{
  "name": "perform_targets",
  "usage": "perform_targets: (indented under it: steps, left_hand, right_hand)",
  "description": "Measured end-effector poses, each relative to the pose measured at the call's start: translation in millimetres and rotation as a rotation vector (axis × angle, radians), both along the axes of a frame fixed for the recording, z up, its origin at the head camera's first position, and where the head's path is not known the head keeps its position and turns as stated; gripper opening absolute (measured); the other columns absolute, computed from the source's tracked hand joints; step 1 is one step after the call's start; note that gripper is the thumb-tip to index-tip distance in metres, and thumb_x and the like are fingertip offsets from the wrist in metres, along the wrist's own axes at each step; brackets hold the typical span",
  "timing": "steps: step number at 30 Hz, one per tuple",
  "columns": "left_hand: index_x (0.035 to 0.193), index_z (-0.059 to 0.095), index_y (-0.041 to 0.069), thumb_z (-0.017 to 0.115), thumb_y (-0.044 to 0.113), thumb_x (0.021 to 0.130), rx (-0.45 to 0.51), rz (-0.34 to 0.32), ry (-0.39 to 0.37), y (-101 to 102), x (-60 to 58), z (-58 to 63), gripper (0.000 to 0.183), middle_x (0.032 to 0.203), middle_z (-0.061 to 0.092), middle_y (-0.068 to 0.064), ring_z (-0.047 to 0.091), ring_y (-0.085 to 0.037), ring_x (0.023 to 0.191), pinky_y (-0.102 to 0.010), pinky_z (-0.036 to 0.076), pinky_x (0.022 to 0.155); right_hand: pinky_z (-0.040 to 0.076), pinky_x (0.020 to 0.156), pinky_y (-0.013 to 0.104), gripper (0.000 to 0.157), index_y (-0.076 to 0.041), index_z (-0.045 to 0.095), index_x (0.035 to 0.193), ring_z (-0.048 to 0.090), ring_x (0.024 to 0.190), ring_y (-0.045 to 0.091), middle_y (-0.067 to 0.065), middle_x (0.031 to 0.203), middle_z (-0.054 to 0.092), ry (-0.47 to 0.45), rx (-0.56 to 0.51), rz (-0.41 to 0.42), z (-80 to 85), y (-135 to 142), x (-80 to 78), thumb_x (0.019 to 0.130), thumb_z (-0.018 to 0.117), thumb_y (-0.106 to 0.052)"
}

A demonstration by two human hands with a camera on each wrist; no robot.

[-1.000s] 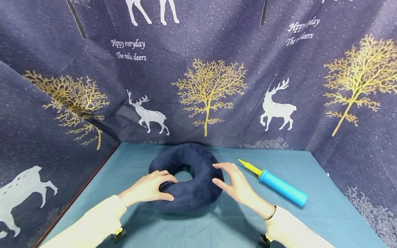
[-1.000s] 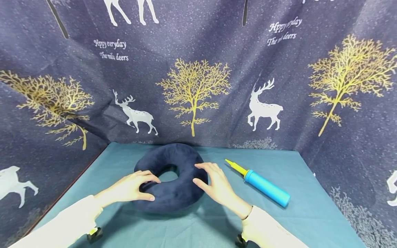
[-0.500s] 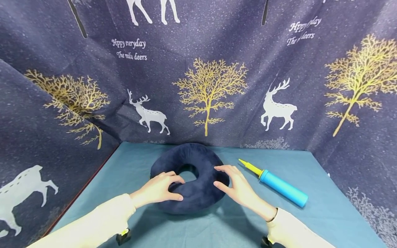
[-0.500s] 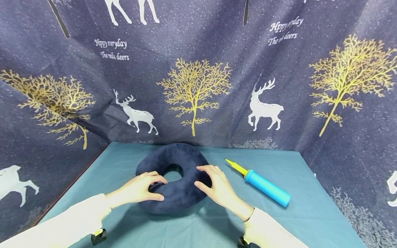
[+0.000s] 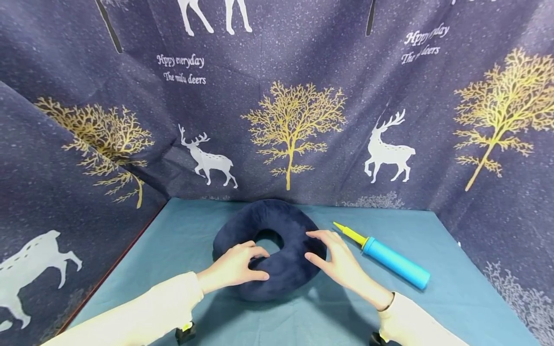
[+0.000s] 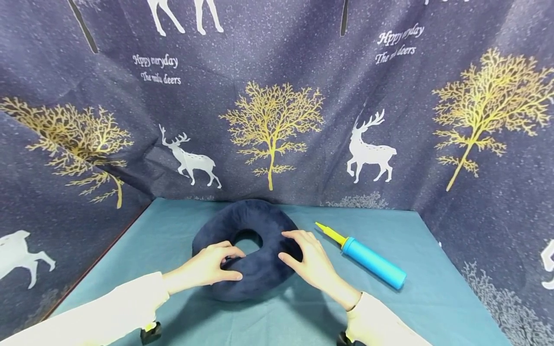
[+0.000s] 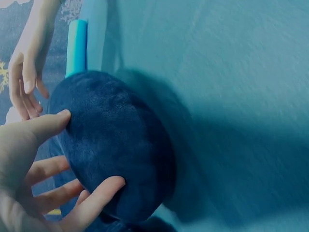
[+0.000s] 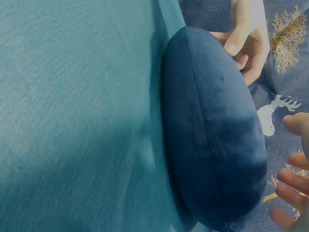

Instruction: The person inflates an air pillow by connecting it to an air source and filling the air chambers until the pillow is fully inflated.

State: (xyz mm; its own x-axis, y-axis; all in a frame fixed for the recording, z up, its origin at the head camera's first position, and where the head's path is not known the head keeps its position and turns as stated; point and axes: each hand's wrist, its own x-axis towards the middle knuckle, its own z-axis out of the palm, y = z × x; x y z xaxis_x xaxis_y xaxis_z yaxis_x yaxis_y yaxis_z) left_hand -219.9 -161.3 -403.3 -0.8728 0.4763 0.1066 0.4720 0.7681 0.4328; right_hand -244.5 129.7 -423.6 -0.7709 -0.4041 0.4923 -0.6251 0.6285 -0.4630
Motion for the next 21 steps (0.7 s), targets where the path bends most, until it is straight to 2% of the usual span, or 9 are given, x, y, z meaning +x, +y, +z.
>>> perform_targets:
  steps: [5,8,12,15,21]
  left_hand:
    - [0.12,0.068,0.018,0.078,0.037,0.083,0.016,-0.016,-0.046,11.1,2.8,0.5,0.043,0.105,0.062,-0.001,0.061,-0.015,0.089,-0.034,0.052,0.077]
    - [0.123,0.067,0.018,0.077,0.036,0.084,0.032,-0.019,-0.092,13.5,2.6,0.1,0.044,0.105,0.059,-0.001,0.06,-0.011,0.07,-0.026,0.051,0.069]
    - [0.127,0.065,0.016,0.076,0.03,0.086,0.101,-0.028,-0.186,15.0,3.4,-0.1,0.045,0.108,0.057,-0.007,0.054,-0.008,0.047,-0.022,0.05,0.05]
    - [0.13,0.062,0.015,0.076,0.026,0.086,0.144,-0.049,-0.243,18.2,5.6,1.1,0.048,0.111,0.056,-0.009,0.056,-0.008,0.049,-0.023,0.05,0.046]
    - [0.134,0.06,0.017,0.076,0.026,0.087,0.163,-0.087,-0.315,27.8,10.4,5.8,0.05,0.115,0.055,-0.008,0.059,-0.01,0.081,-0.022,0.053,0.054]
  right_hand:
    - [0.043,0.105,0.045,0.048,-0.017,0.061,0.132,0.056,0.125,0.022,-0.003,0.128,0.064,0.036,-0.003,0.012,-0.4,3.0,-0.9,0.088,0.074,-0.034]
    - [0.04,0.107,0.046,0.047,-0.016,0.062,0.131,0.056,0.126,0.022,-0.003,0.127,0.064,0.05,-0.006,0.028,-1.4,4.4,-1.8,0.088,0.075,-0.032]
    - [0.041,0.105,0.046,0.046,-0.017,0.063,0.13,0.057,0.124,0.022,-0.003,0.127,0.064,0.057,-0.001,0.036,-3.4,5.7,-1.7,0.088,0.075,-0.032]
    - [0.043,0.102,0.045,0.046,-0.018,0.063,0.13,0.057,0.122,0.021,-0.003,0.127,0.063,0.06,0.007,0.038,-5.1,6.7,-1.9,0.089,0.074,-0.033]
    - [0.044,0.099,0.044,0.045,-0.019,0.064,0.129,0.055,0.119,0.02,-0.003,0.127,0.063,0.091,0.013,0.036,-8.9,11.2,-5.3,0.088,0.075,-0.032]
